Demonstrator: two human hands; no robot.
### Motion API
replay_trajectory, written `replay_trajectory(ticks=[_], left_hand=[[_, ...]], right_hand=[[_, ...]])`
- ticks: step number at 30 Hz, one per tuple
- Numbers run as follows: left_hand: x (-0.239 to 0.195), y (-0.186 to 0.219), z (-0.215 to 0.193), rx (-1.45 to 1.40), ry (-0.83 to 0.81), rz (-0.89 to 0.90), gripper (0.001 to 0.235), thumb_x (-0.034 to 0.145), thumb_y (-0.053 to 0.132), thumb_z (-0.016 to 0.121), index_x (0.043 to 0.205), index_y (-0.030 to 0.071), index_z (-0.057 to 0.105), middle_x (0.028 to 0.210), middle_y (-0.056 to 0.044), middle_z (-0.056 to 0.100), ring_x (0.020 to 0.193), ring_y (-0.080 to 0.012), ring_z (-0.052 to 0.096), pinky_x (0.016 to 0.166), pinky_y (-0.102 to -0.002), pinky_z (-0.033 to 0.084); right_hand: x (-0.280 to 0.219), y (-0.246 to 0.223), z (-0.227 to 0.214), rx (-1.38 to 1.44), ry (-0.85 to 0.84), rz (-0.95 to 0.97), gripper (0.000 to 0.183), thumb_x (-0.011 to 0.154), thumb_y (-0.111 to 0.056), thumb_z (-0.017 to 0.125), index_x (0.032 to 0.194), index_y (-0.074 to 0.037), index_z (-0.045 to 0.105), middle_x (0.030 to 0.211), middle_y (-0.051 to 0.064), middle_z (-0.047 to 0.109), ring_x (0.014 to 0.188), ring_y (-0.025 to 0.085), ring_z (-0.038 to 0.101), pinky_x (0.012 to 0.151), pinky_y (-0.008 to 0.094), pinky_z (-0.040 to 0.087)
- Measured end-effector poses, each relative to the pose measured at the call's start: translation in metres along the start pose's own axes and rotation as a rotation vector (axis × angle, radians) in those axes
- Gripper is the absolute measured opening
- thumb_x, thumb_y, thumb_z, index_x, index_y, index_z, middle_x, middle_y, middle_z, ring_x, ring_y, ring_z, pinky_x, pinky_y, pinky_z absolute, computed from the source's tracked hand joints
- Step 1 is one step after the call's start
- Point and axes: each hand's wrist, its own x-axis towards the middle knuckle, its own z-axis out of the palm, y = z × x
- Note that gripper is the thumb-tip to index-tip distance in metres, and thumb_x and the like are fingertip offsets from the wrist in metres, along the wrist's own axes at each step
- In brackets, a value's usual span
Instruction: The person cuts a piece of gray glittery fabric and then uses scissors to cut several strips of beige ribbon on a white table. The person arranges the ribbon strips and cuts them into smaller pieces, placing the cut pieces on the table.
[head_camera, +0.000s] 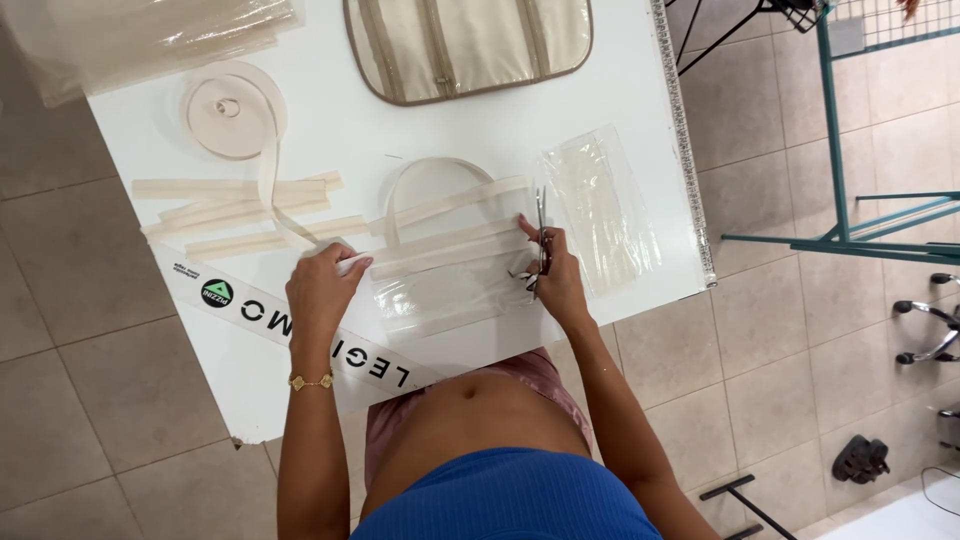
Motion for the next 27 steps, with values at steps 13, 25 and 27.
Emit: replay_trajectory(ticks=[13, 25, 27], left_hand=[[0.013, -0.016, 0.016, 0.012, -0.022, -0.024, 0.024, 0.097, 0.04, 0.075, 0.108, 0.019, 0.08, 0.102, -0.014, 0.083, 0.103, -0.0464, 0.078, 0.091, -0.06, 0.061], [0.023, -0.01, 0.009, -0.012, -0.077, -0.054, 0.025, 0.094, 0.032, 0.074, 0.111, 0.015, 0.082, 0.108, -0.017, 0.083, 0.108, -0.0485, 0.076, 0.094, -0.062, 0.06], [0.023, -0.014, 0.016, -0.005, -0.097, -0.093, 0.026, 0.093, 0.033, 0.075, 0.111, 0.017, 0.083, 0.108, -0.016, 0.083, 0.109, -0.0475, 0.077, 0.094, -0.061, 0.06]], right_hand=[[-0.004, 0.009, 0.014, 0.032, 0.059, 0.065, 0.042, 0.098, 0.013, 0.057, 0.127, -0.015, 0.045, 0.154, -0.003, 0.069, 0.072, 0.016, 0.066, 0.069, 0.026, 0.052], [-0.012, -0.022, 0.018, -0.062, 0.091, 0.031, 0.042, 0.096, 0.009, 0.064, 0.125, -0.014, 0.045, 0.155, -0.001, 0.068, 0.08, 0.033, 0.078, 0.074, 0.039, 0.057], [-0.031, -0.057, 0.02, 0.087, 0.134, 0.126, 0.026, 0.108, -0.006, 0.066, 0.126, -0.017, 0.051, 0.085, 0.011, 0.076, 0.058, 0.023, 0.071, 0.05, 0.029, 0.057]])
